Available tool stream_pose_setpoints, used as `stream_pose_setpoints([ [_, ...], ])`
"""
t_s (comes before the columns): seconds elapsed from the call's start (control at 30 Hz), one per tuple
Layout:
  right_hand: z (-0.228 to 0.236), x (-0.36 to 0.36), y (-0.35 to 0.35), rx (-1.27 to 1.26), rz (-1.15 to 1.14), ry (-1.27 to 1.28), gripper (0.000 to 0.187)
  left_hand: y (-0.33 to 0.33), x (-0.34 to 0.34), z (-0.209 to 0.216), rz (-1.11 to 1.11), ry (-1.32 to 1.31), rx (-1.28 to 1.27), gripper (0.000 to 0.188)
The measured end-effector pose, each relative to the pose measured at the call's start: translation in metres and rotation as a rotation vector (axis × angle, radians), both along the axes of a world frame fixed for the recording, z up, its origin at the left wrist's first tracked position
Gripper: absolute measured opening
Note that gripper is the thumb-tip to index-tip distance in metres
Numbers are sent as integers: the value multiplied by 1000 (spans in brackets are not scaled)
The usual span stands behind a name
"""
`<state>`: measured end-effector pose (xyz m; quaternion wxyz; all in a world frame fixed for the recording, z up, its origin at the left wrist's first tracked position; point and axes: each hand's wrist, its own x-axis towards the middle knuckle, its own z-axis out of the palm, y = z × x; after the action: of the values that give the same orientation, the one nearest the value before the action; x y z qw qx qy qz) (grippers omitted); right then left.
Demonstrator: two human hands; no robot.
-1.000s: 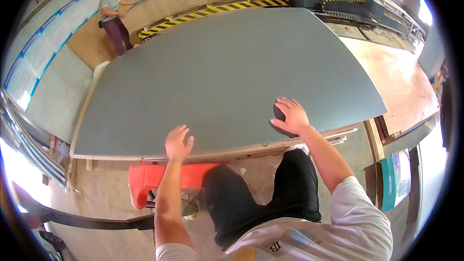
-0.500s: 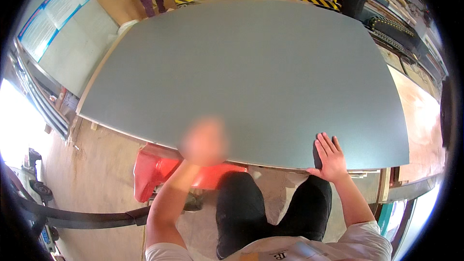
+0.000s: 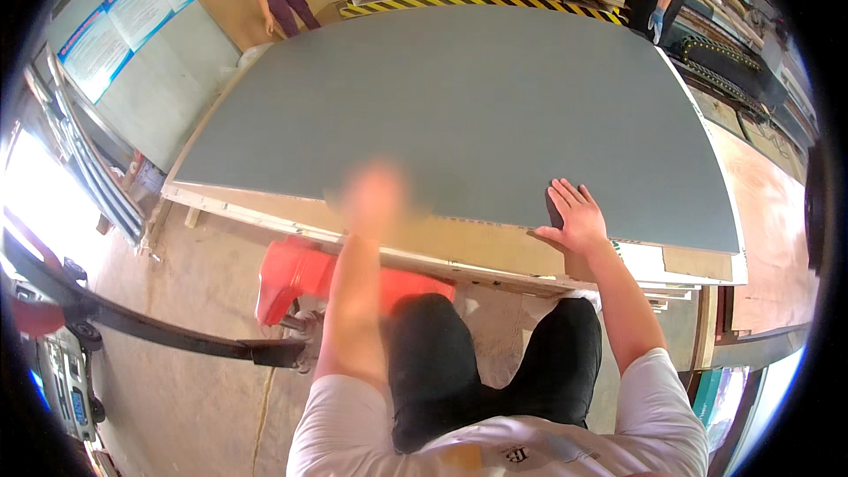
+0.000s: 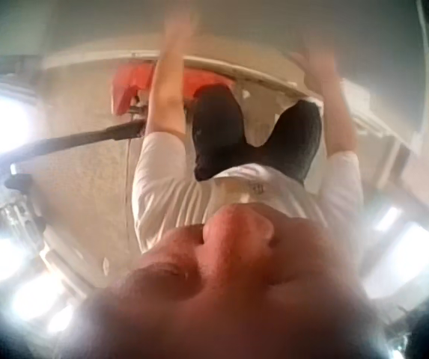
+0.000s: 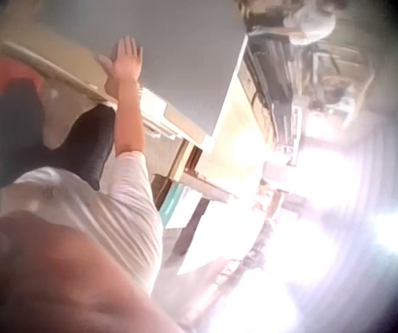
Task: The person stacks large grey boards onto a red pallet jack in a workshop. They align the boards by hand and then use the pallet jack to lift and move the stack.
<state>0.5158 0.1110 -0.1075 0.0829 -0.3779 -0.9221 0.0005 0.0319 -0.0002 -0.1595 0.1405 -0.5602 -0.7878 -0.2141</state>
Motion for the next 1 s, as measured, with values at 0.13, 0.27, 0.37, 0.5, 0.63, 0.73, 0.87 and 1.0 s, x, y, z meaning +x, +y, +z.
stream_pose_setpoints([
  [0.13, -4, 4, -6, -18, -36, 32, 97, -9, 30, -16, 82, 9, -46, 53],
  [0.27, -21, 16, -7, 120, -5, 224, 80, -17, 55, -4, 62, -56, -114, 58],
  [0.37, -27, 15, -9, 238, 39, 350, 68, -24, 63, 9, 44, -72, -114, 58],
  [0.5, -29, 14, -7, 253, 62, 367, 68, -26, 61, 9, 74, -69, -111, 57],
  [0.63, -28, 14, -5, 266, 24, 372, 67, -21, 61, 8, 77, -65, -105, 56],
  [0.73, -35, 10, 2, 309, -72, 390, 65, -18, 64, 10, 59, -76, -106, 57],
  [0.87, -40, 13, 11, 258, -135, 339, 60, -11, 57, 4, 74, -7, -113, 59],
  [1.0, -39, 14, 7, 206, -175, 371, 51, -9, 56, 5, 66, -3, -157, 62],
])
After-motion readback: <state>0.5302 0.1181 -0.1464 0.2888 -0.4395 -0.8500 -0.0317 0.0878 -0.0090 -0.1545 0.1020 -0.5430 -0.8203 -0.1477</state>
